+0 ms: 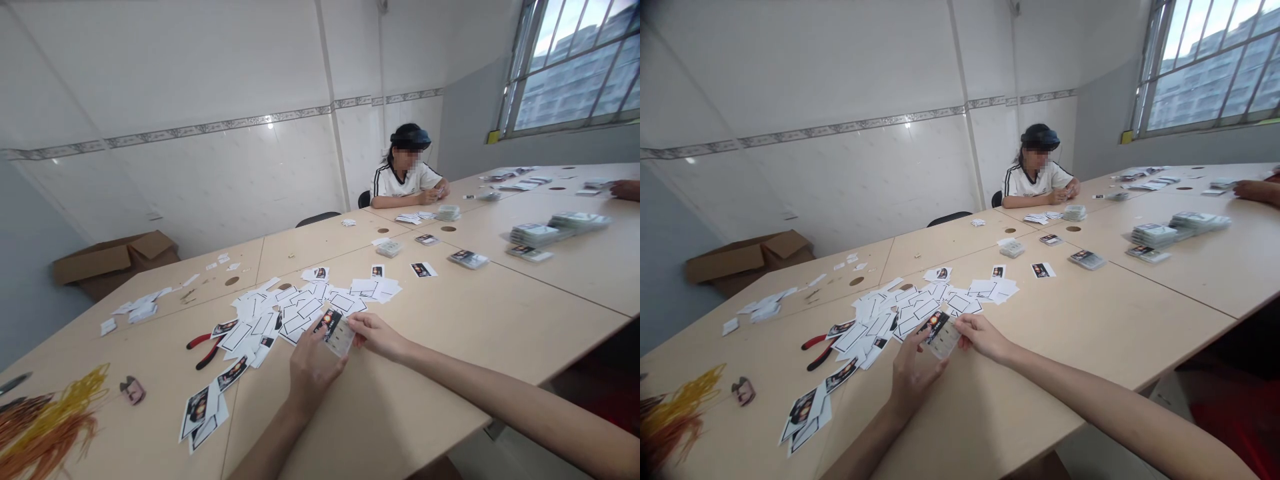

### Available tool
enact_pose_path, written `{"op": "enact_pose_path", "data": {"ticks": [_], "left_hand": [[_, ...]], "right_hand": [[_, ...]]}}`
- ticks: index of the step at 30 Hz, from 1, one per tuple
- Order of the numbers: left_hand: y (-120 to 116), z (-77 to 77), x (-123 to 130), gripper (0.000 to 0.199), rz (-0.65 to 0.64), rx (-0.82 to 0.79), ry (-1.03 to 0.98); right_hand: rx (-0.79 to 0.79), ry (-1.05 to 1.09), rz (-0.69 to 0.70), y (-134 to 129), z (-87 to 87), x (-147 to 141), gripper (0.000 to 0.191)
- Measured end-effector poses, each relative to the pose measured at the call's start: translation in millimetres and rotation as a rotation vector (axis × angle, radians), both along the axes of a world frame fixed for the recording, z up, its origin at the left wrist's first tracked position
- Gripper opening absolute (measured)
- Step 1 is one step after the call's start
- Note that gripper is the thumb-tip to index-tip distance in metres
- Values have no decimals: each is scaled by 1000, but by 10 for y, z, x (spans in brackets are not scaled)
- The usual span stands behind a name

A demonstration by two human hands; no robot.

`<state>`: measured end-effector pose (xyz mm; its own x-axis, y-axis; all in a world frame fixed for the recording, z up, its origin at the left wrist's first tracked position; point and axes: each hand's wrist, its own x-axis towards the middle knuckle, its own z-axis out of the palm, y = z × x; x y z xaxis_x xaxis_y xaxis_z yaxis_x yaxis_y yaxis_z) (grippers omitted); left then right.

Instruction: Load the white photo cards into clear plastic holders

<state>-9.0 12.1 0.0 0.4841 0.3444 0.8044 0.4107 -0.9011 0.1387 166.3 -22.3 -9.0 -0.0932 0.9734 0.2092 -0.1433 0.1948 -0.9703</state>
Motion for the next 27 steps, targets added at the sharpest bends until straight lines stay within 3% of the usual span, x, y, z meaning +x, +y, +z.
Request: {"op": "enact_pose_path", "data": {"ticks": [6,15,23,27], "left_hand": [[-2,-2,-6,51,-20,-79,-4],[18,8,1,19,-12,-440,-108],[-16,84,33,29,-67,-743,-220],[-16,91,40,41,7,-857,-244]], "right_hand": [[-16,25,-15,35,-79,-8,36],[3,34,-51,121,-127,-27,38],[72,-61,-86,115,-137,4,35],[99,-86,-122,110,-128,11,33]]}}
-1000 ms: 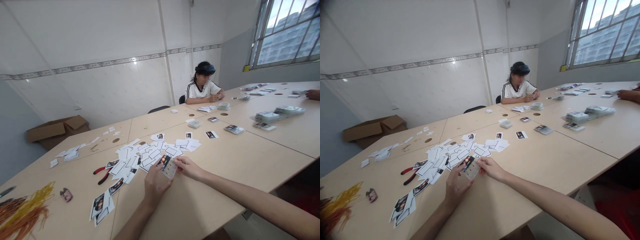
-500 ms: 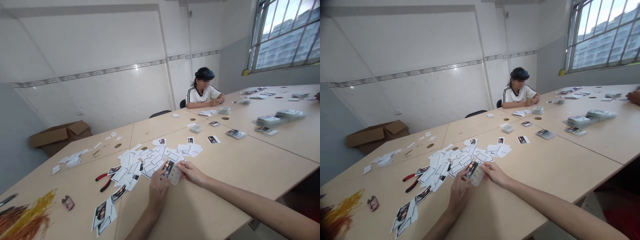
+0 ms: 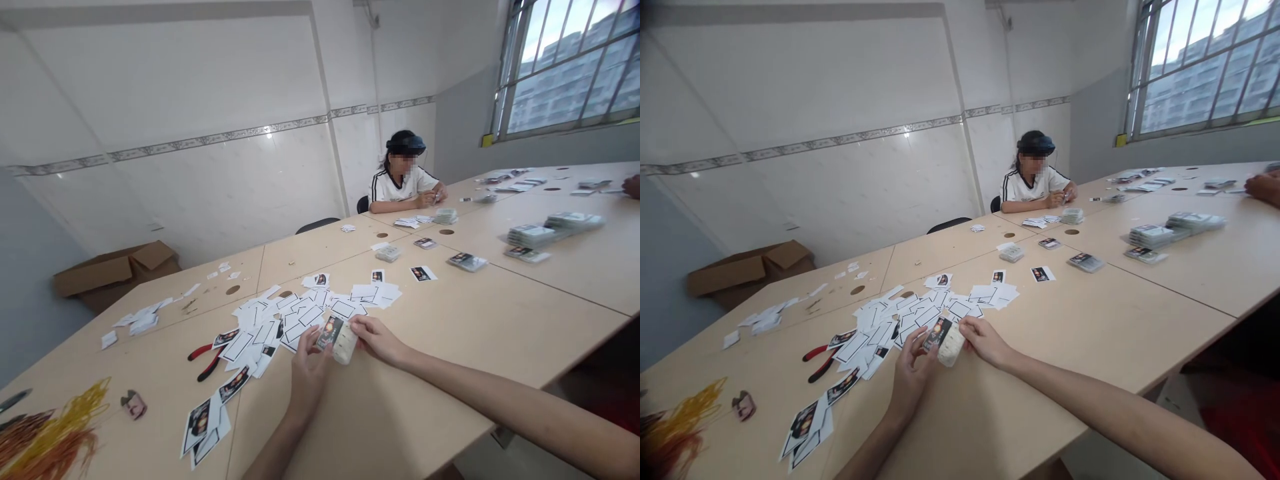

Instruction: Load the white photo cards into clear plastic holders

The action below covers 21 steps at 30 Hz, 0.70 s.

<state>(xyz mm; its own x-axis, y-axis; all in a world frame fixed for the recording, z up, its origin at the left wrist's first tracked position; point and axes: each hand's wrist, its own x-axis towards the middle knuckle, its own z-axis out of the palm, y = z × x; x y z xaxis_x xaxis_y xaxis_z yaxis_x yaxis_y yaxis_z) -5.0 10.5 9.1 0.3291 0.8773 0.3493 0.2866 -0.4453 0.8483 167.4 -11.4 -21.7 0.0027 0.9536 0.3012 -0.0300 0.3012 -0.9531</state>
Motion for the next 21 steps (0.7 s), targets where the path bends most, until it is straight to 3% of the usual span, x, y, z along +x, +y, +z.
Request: {"op": "enact_pose_path", "data": {"ticks": [9,15,21], "left_hand": [[2,-11,9,27,-20,79,16],[1,-1,12,26,-97,32,-33],[-20,39,0,25,-79,-5,-18]], "right_hand": [[33,-38,-28,53,-57,39,33],[43,-49,-15,84,-62,75,33],[65,-100,-11,53,7,93,35]]}}
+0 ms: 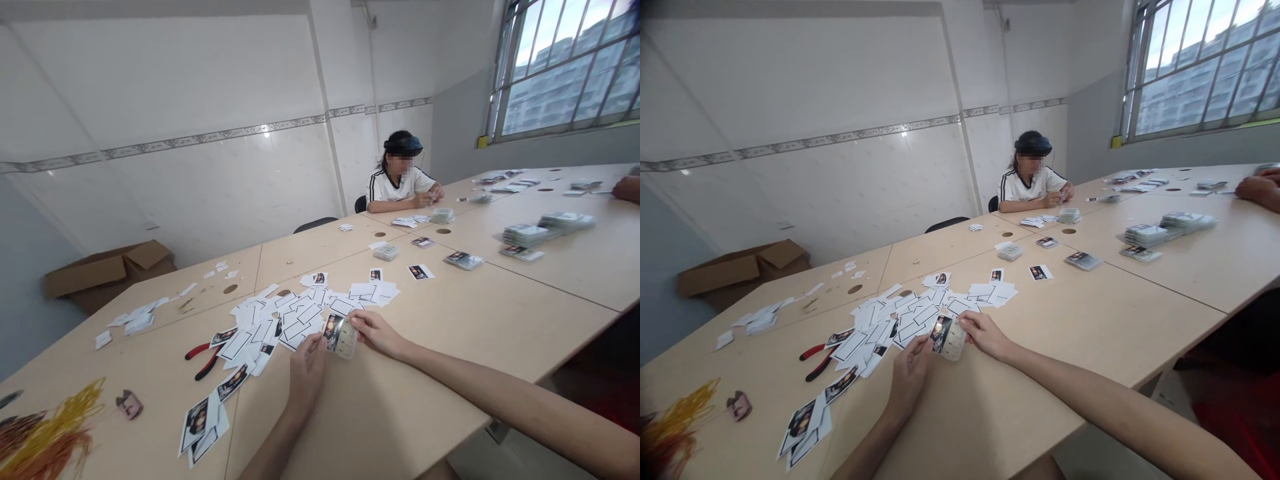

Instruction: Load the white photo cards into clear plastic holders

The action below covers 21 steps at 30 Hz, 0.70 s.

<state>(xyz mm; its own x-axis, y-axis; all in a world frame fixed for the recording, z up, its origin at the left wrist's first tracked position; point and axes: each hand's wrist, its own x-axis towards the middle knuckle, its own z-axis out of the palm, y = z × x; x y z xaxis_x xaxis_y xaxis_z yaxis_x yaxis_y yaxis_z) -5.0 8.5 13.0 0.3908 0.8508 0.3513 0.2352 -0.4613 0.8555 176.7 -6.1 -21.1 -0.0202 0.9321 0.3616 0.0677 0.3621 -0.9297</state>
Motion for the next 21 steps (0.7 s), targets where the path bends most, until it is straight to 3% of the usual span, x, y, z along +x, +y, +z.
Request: {"op": "enact_pose_path", "data": {"ticks": [10,15,21], "left_hand": [[5,-7,3,24,-56,-23,60],[15,-20,-14,47,-45,-8,168],[25,-17,6,51,-66,-45,139]], "right_hand": [[-45,-25,-44,-35,5,-3,36],[-24,-4,-55,-58,10,-49,36],[-20,-27,-64,-84,46,-66,36]]}}
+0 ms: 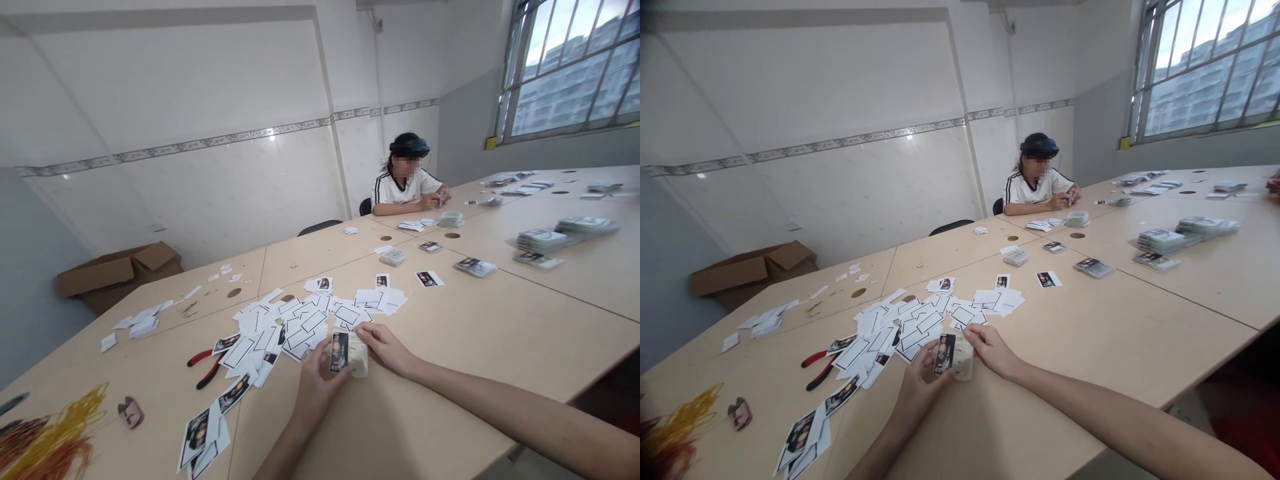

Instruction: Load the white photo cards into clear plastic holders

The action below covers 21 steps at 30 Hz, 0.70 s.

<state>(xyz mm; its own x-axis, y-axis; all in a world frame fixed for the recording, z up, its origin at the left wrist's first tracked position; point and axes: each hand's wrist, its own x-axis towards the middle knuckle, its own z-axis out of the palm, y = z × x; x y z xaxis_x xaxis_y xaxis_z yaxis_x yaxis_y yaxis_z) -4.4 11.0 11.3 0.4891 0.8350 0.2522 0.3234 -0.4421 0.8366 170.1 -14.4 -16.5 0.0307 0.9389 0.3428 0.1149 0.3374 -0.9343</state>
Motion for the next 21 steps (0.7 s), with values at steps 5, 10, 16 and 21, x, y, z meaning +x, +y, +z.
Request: {"op": "enact_pose_path", "data": {"ticks": [5,10,16,21], "left_hand": [[8,-28,5,49,-60,-13,-17],[38,-52,-13,45,-106,-14,-43],[44,-74,-21,43,-159,-67,-99],[-4,-41,-18,42,-152,-69,-62]], "right_hand": [[6,-25,-14,-13,2,26,36],[-6,13,-2,17,-43,25,36],[-17,74,15,14,-33,31,37],[-18,129,10,21,-50,37,36]]}}
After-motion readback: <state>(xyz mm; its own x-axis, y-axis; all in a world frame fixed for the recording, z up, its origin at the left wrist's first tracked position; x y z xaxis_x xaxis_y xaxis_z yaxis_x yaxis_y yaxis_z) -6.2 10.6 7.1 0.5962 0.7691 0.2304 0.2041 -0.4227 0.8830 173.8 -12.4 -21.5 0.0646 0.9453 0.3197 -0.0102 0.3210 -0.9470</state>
